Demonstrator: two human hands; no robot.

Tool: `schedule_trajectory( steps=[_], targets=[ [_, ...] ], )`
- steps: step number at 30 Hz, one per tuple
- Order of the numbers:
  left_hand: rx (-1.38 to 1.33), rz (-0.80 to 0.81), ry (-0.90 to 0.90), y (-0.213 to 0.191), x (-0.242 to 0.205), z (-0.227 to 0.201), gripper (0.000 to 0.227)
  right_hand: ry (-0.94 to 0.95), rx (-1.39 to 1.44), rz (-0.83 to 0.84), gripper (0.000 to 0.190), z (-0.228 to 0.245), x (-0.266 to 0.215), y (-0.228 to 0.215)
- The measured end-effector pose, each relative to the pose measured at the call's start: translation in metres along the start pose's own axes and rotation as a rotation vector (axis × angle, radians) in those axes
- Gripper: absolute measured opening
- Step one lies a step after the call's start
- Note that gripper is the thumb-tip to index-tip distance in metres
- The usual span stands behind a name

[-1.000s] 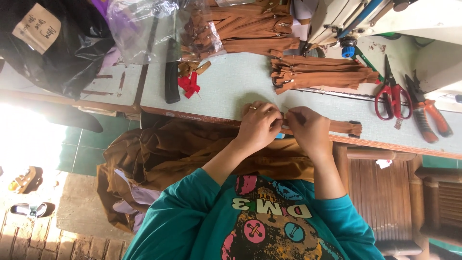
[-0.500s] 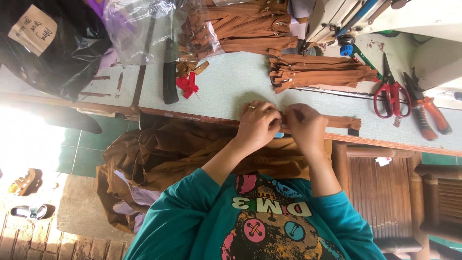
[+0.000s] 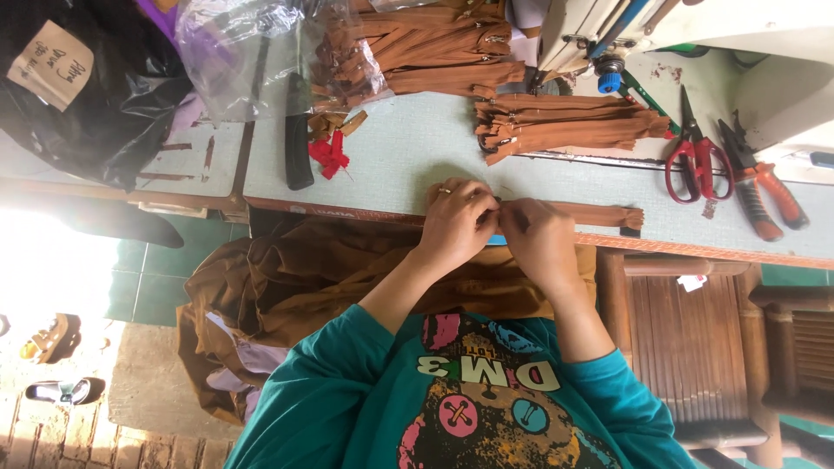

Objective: A worker is seen arranging and aligning a series of brown zipper strips on a sewing factory workbench, likely preparing them for a subsequent assembly or sewing process.

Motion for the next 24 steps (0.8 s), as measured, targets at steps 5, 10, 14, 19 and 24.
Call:
schedule_trajectory(
  steps=[5,10,14,19,24],
  targets=[
    [-0.045,0.041,-0.01,-0.001,-0.002,0.002,0.008,0.072,0.138,0.096,0.011,-0.005,0.008,-0.025],
    [-0.11,0.159,0.049,-0.01,-0.002,0.009,0.006,0.226,0.227,0.075,0.018,-0.036,0.006,-0.058],
    [-0.092,0.241,0.043,-0.002,-0.006,0.014,0.008,0.267,0.376,0.171,0.015,-0.032,0.002,-0.07],
    [-0.113,0.343,0.006,-0.015,0.011,0.0,0.006,0.209,0.663,0.383,0.018,-0.032,0.005,-0.067],
    [-0.059,0.192,0.142,-0.003,0.04,-0.004,0.006,0.048,0.538,0.279,0.014,-0.043,0.016,-0.076]
  ],
)
Point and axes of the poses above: each hand's wrist, its own x-axis towards the middle knuckle, its own y-axis out of the palm, z = x × y, the point moved 1 cm from there along x, towards the middle knuckle, and after that the axes turned 4 degrees about -z, right-handed, at the moved point
